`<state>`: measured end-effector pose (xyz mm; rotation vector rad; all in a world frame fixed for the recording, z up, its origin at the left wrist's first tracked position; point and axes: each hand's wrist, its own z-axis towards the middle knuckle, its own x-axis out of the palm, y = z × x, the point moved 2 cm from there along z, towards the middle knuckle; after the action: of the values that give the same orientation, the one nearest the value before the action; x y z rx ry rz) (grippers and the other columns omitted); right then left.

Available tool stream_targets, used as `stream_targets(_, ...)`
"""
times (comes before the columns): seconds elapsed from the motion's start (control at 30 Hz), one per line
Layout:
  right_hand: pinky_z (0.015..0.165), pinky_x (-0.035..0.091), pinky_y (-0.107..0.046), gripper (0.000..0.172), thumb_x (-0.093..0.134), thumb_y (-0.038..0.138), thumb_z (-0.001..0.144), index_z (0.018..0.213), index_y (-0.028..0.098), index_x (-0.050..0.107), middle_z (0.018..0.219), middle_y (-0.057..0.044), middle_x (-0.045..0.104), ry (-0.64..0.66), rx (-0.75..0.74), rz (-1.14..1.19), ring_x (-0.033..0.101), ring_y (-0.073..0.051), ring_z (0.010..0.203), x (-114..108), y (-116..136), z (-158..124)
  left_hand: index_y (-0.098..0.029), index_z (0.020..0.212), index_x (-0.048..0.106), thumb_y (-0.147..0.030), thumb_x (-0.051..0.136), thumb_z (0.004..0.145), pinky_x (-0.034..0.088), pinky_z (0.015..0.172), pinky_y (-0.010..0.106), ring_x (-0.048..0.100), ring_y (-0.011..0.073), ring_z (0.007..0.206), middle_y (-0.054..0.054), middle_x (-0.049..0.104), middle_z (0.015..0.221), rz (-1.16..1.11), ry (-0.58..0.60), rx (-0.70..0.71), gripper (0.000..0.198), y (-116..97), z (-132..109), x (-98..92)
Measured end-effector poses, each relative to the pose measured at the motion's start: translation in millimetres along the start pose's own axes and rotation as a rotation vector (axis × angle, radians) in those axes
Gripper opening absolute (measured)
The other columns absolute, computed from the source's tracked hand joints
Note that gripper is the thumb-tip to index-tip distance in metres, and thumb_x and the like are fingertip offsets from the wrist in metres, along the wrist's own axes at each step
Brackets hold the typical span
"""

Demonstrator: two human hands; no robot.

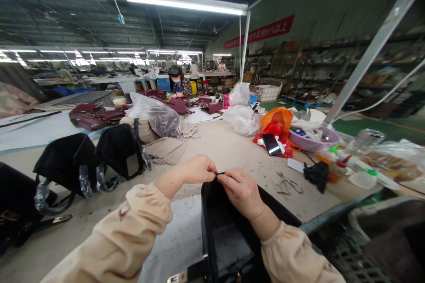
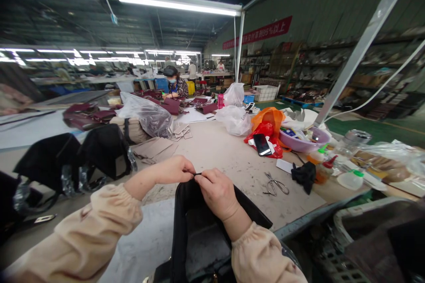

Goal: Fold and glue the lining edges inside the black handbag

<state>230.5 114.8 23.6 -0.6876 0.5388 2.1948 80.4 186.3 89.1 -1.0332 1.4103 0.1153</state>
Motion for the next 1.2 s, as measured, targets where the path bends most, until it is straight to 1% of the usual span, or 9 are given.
stream_targets(0.1, 0.07, 0.046, -0.027, 0.018, 0.051, 0.013, 0.088, 0.094, 0.019, 0.067, 0.086, -0.006, 0.064, -0.016, -0.007, -0.011, 0.053, -0.016, 0.078, 0, 1, 3, -0.013, 0.066, 0.067, -0.02, 0.044, 0.065, 0.026, 0.046, 0.02, 0.036, 0.0083, 0.05, -0.005, 0.04, 0.05, -0.008, 0.002, 0.008, 0.024, 0, 0, 0.1)
stream_targets(0.2, 0.07, 0.045, -0.028, 0.019, 0.049, 0.011, 0.088, 0.091, 0.018, 0.066, 0.084, -0.006, 0.063, 0.002, -0.017, -0.036, 0.052, -0.016, 0.077, 1, 2, 5, -0.013, 0.07, 0.068, -0.02, 0.045, 0.063, 0.029, 0.048, 0.02, 0.04, 0.009, 0.052, -0.005, 0.046, 0.052, -0.004, -0.012, -0.01, 0.025, 1, 1, 1.2)
stream_targets(0.37, 0.07, 0.045, -0.03, 0.022, 0.044, 0.011, 0.089, 0.093, 0.019, 0.064, 0.086, -0.007, 0.061, 0.053, -0.051, -0.054, 0.05, -0.017, 0.076, 3, 1, 2, -0.013, 0.073, 0.07, -0.02, 0.045, 0.064, 0.031, 0.049, 0.02, 0.041, 0.0092, 0.051, -0.004, 0.05, 0.052, 0.005, -0.058, -0.019, 0.028, 1, 2, 5.2)
stream_targets(0.53, 0.069, 0.045, -0.032, 0.023, 0.042, 0.011, 0.09, 0.093, 0.018, 0.063, 0.087, -0.008, 0.06, 0.047, -0.058, -0.038, 0.049, -0.018, 0.076, 4, 0, -1, -0.012, 0.071, 0.07, -0.019, 0.045, 0.066, 0.029, 0.047, 0.019, 0.04, 0.0084, 0.049, -0.004, 0.05, 0.051, 0.02, -0.049, 0.035, 0.026, 3, 3, 7.2)
stream_targets(0.7, 0.069, 0.044, -0.032, 0.022, 0.041, 0.011, 0.09, 0.092, 0.017, 0.062, 0.086, -0.008, 0.06, 0.072, -0.063, 0.018, 0.048, -0.018, 0.076, 3, 0, 1, -0.011, 0.074, 0.07, -0.018, 0.045, 0.066, 0.03, 0.048, 0.018, 0.04, 0.0077, 0.049, -0.003, 0.053, 0.053, 0.001, -0.014, 0.07, 0.027, 6, 5, 7.0)
stream_targets(0.8, 0.07, 0.045, -0.032, 0.02, 0.043, 0.011, 0.09, 0.09, 0.017, 0.062, 0.086, -0.007, 0.06, 0.078, -0.051, 0.052, 0.049, -0.018, 0.077, 3, -1, 2, -0.011, 0.071, 0.07, -0.017, 0.045, 0.066, 0.029, 0.048, 0.018, 0.039, 0.0076, 0.049, -0.004, 0.051, 0.052, 0.025, -0.008, 0.079, 0.026, 5, 6, 6.9)
stream_targets(1.03, 0.07, 0.045, -0.03, 0.016, 0.048, 0.015, 0.09, 0.084, 0.019, 0.063, 0.081, -0.006, 0.059, 0.022, 0.016, 0.051, 0.05, -0.017, 0.077, 3, -1, 2, -0.012, 0.06, 0.066, -0.02, 0.046, 0.07, 0.027, 0.046, 0.019, 0.035, 0.0071, 0.046, -0.005, 0.043, 0.046, 0.096, -0.044, 0.056, 0.023, 0, 7, 4.5)
stream_targets(1.13, 0.069, 0.044, -0.031, 0.016, 0.048, 0.016, 0.089, 0.082, 0.018, 0.062, 0.079, -0.006, 0.058, 0.021, 0.04, 0.02, 0.049, -0.018, 0.075, 3, 1, 2, -0.013, 0.058, 0.065, -0.017, 0.047, 0.069, 0.026, 0.045, 0.02, 0.034, 0.0076, 0.045, -0.005, 0.043, 0.044, 0.159, -0.037, 0.055, 0.021, -6, 8, 4.2)
stream_targets(1.2, 0.068, 0.044, -0.032, 0.016, 0.047, 0.016, 0.09, 0.081, 0.017, 0.061, 0.079, -0.007, 0.057, 0.031, 0.051, -0.008, 0.049, -0.018, 0.075, 3, 2, 3, -0.013, 0.058, 0.065, -0.018, 0.048, 0.068, 0.025, 0.045, 0.021, 0.034, 0.0082, 0.045, -0.004, 0.045, 0.042, 0.192, -0.053, 0.054, 0.02, -10, 7, 5.0)
